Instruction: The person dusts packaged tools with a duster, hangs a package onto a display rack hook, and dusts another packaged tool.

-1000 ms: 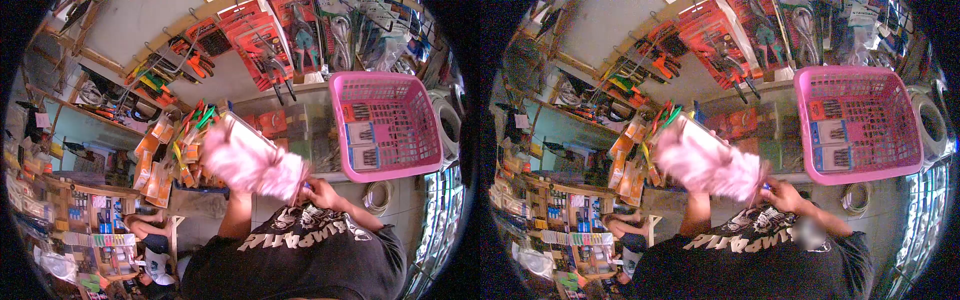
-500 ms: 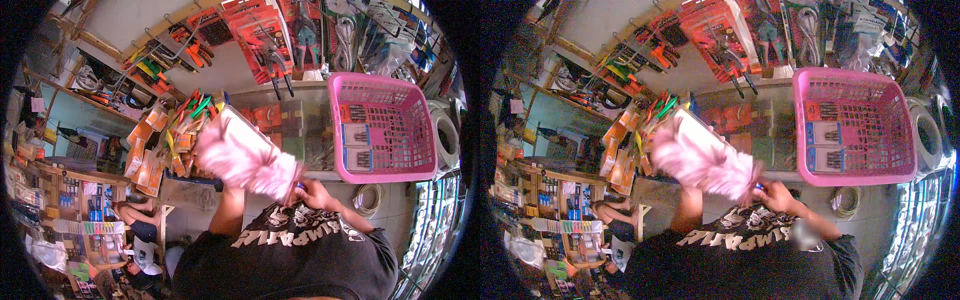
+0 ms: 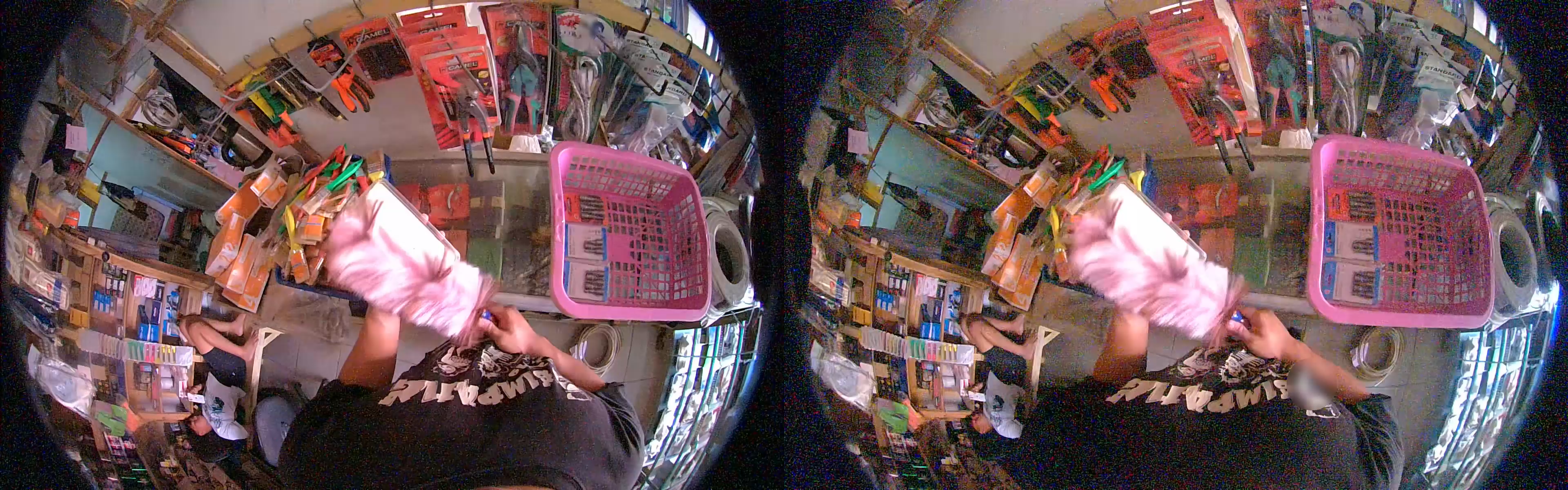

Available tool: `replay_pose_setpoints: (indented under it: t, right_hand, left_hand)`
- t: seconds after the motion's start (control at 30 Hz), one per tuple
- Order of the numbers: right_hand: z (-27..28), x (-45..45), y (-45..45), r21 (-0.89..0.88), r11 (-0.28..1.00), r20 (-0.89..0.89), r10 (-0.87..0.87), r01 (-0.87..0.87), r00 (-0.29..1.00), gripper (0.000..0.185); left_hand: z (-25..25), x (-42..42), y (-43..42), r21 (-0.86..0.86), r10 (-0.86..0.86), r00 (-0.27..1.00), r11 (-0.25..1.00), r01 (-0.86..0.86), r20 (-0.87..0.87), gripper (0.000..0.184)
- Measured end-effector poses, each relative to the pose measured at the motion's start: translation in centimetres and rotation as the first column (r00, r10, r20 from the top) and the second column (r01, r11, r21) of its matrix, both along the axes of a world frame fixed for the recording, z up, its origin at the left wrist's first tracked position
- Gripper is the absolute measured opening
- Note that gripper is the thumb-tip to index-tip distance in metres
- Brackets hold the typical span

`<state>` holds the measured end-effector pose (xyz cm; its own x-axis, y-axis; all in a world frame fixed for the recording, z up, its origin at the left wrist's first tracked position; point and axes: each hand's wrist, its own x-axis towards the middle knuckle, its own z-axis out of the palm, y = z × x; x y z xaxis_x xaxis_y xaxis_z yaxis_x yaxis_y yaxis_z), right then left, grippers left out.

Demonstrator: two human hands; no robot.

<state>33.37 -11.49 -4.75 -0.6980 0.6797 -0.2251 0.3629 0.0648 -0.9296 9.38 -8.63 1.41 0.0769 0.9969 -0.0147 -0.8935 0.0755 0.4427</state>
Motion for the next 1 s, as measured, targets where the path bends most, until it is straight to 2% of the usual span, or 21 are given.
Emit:
replay_pose_setpoints:
  t: [0.1,0.13,0.17,0.2,0.23,0.27,0.33,0.43,0.5,0.53,0.6,0.63,0.67,0.73,0.77,0.8,0.87,0.9,0.93,0.97,1.0]
  right_hand:
    - [-2.2,-0.2,-0.1,0.0,0.978,-0.106,-0.207,0.209,0.972,0.041]
    - [-2.6,-0.4,-0.2,0.058,0.983,-0.103,-0.167,0.174,0.98,0.042]
    - [-2.6,-0.3,-0.2,0.041,0.992,-0.121,-0.114,0.12,0.986,0.043]
    - [-2.5,-0.2,-0.3,0.024,0.997,-0.14,-0.064,0.068,0.988,0.043]
    - [-2.2,-0.1,-0.4,0.011,1.0,-0.159,-0.016,0.018,0.987,0.043]
    - [-1.5,-0.1,-0.4,-0.016,0.994,-0.095,-0.105,0.104,0.99,0.044]
    - [-2.1,-0.2,-0.3,-0.042,0.985,-0.052,-0.168,0.166,0.984,0.043]
    - [-2.4,-0.7,-0.7,0.003,0.993,-0.164,-0.113,0.115,0.98,0.043]
    - [-2.7,-0.8,-0.6,-0.031,0.997,-0.248,-0.076,0.071,0.966,0.044]
    - [-1.9,-0.6,-0.3,-0.052,0.99,-0.127,-0.138,0.132,0.982,0.041]
    - [-1.7,-0.9,-0.4,-0.134,0.978,-0.159,-0.178,0.157,0.971,0.039]
    - [-1.6,-1.0,-0.7,-0.18,0.969,-0.172,-0.198,0.166,0.965,0.038]
    - [-0.3,-0.7,-0.7,-0.044,0.996,-0.18,-0.088,0.082,0.98,0.036]
    - [-2.8,-0.6,-0.8,-0.128,0.991,-0.257,-0.072,0.04,0.964,0.036]
    - [-3.9,-0.5,-0.6,-0.163,0.987,-0.294,-0.063,0.015,0.954,0.036]
    - [-0.6,-0.4,-0.6,-0.27,0.955,-0.301,-0.206,0.124,0.931,0.034]
    - [-1.0,-0.5,-0.1,-0.217,0.975,-0.175,-0.084,0.045,0.981,0.035]
    - [-0.8,-0.6,-0.2,-0.2,0.98,-0.109,-0.025,0.003,0.994,0.035]
    - [-0.5,-0.6,-0.3,-0.073,0.996,-0.147,0.042,-0.053,0.988,0.038]
    - [-1.0,-0.8,-0.3,-0.066,0.998,-0.196,0.003,-0.016,0.981,0.038]
    - [-1.9,-1.1,-0.1,-0.057,0.998,-0.243,-0.034,0.021,0.969,0.039]
  left_hand:
    - [2.4,1.8,-1.1,0.175,0.187,0.982,0.967,-0.184,-0.002,0.071]
    - [3.0,2.5,-1.0,0.175,0.211,0.977,0.963,-0.204,-0.026,0.072]
    - [1.4,1.5,-1.1,0.277,0.022,0.996,0.961,0.003,-0.086,0.074]
    - [0.4,0.4,-0.5,0.206,-0.121,0.992,0.972,0.116,0.017,0.077]
    - [0.7,0.5,-0.4,0.193,-0.104,0.994,0.977,0.094,0.043,0.077]
    - [1.0,0.7,-0.3,0.18,-0.086,0.994,0.981,0.073,0.068,0.078]
    - [3.1,2.2,-0.9,0.155,0.174,0.985,0.973,-0.169,-0.02,0.076]
    - [1.3,0.5,0.2,0.052,-0.091,0.983,0.995,0.084,0.162,0.076]
    - [2.3,1.1,0.1,0.084,-0.096,0.984,0.993,0.084,0.149,0.077]
    - [3.5,2.0,-0.3,0.15,-0.004,0.997,0.989,-0.007,0.076,0.077]
    - [3.5,2.5,-0.9,0.18,0.212,0.977,0.962,-0.207,-0.011,0.077]
    - [2.6,1.7,-0.9,0.132,0.087,0.996,0.987,-0.089,0.021,0.078]
    - [1.7,0.4,-0.8,0.088,-0.038,0.998,0.996,0.033,0.059,0.078]
    - [0.1,0.0,0.2,0.069,-0.257,0.941,0.966,0.247,0.221,0.073]
    - [-0.1,0.0,-0.1,0.097,-0.127,0.979,0.989,0.112,0.158,0.073]
    - [0.8,0.7,-0.7,0.135,0.014,0.995,0.99,-0.027,0.1,0.074]
    - [3.1,2.2,-1.3,0.16,0.236,0.97,0.957,-0.243,0.061,0.074]
    - [2.9,1.8,-0.9,0.197,0.063,0.994,0.977,-0.08,0.09,0.074]
    - [2.2,0.9,-0.4,0.238,-0.116,0.987,0.967,0.087,0.113,0.073]
    - [1.0,-0.1,-0.2,0.284,-0.293,0.947,0.926,0.248,0.128,0.072]
    - [0.1,-0.9,-0.2,-0.029,0.048,0.997,0.998,-0.05,-0.065,0.071]
